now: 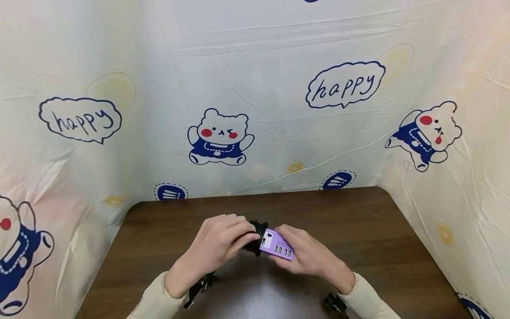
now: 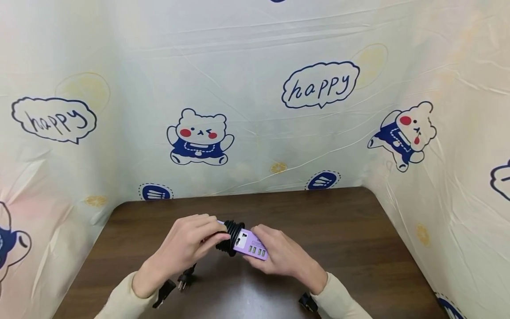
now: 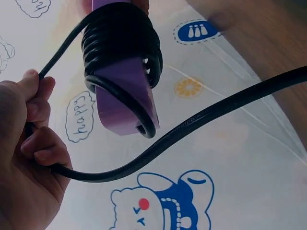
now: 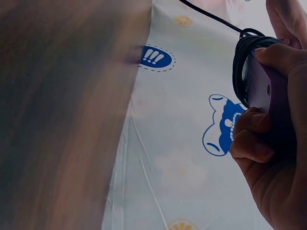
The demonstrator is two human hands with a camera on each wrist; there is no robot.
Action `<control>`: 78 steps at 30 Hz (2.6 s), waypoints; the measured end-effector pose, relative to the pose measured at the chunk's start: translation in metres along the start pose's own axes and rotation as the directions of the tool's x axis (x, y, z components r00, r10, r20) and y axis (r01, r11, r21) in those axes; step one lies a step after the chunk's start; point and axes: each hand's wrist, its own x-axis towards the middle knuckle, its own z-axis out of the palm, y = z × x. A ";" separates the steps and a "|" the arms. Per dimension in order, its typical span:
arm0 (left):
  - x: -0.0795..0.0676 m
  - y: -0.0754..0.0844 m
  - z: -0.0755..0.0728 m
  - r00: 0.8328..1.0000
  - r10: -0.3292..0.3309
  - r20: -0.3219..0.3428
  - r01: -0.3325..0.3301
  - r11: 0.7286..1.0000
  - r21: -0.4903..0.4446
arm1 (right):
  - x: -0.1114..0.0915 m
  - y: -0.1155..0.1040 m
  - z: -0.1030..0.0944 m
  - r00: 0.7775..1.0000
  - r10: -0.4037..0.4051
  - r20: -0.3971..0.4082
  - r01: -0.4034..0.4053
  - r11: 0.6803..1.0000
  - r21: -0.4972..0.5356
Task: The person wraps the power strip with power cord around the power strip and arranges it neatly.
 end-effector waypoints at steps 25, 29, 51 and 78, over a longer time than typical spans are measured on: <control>0.010 -0.020 0.008 0.971 -0.093 0.222 0.116 0.989 -0.096 | 0.004 -0.007 0.012 0.992 -0.127 0.025 0.128 0.991 -0.048; 0.009 -0.027 0.008 0.945 -0.141 0.296 0.197 0.966 -0.168 | 0.003 -0.009 0.012 0.987 -0.157 0.034 0.158 0.987 -0.041; 0.004 -0.044 0.025 0.877 -0.045 0.479 0.330 0.782 -0.529 | 0.001 -0.017 0.011 0.937 -0.349 0.024 0.350 0.936 -0.042; -0.012 -0.062 0.064 0.892 0.051 0.450 0.395 0.397 -0.828 | 0.005 -0.018 0.003 0.905 -0.425 0.001 0.425 0.905 0.006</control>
